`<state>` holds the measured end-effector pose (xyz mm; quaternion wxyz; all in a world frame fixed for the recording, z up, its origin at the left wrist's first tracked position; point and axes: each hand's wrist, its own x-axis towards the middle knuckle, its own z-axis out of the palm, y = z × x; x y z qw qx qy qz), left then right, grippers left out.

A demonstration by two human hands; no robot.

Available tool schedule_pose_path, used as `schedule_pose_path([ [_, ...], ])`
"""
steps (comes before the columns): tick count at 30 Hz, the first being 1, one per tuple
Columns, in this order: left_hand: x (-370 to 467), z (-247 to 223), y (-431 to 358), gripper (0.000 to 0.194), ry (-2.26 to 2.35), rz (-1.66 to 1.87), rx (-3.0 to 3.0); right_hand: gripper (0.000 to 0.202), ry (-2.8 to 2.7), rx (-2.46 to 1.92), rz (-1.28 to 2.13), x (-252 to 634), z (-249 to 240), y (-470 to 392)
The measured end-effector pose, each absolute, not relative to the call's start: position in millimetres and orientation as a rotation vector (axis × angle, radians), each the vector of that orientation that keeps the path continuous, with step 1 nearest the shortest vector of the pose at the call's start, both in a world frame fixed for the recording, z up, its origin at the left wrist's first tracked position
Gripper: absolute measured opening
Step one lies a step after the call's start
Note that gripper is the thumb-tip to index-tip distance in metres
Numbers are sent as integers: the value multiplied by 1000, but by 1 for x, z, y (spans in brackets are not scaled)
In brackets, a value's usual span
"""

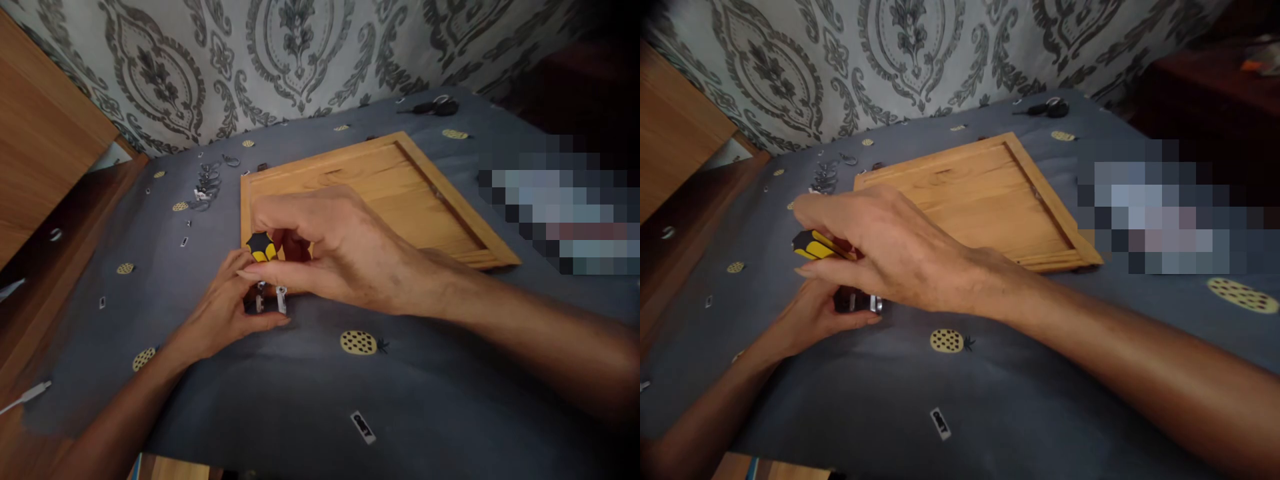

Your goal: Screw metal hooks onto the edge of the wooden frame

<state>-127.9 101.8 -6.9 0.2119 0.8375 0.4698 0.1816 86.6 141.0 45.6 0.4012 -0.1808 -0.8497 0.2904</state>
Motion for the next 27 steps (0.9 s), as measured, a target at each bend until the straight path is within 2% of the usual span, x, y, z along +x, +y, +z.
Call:
schedule_pose_path([
  [8, -130, -10, 103, 38, 1301, 507, 2345, 23, -2222, -438, 659, 91, 48, 140],
  [15, -129, -8, 103, 39, 1267, 538, 2327, 29, -2252, -445, 638, 92, 50, 142],
  [20, -131, -9, 103, 38, 1264, 554, 2320, 22, -2254, -392, 630, 92, 49, 144],
  [27, -130, -7, 102, 34, 1277, 533, 2337, 21, -2135, -570, 523, 96, 58, 138],
])
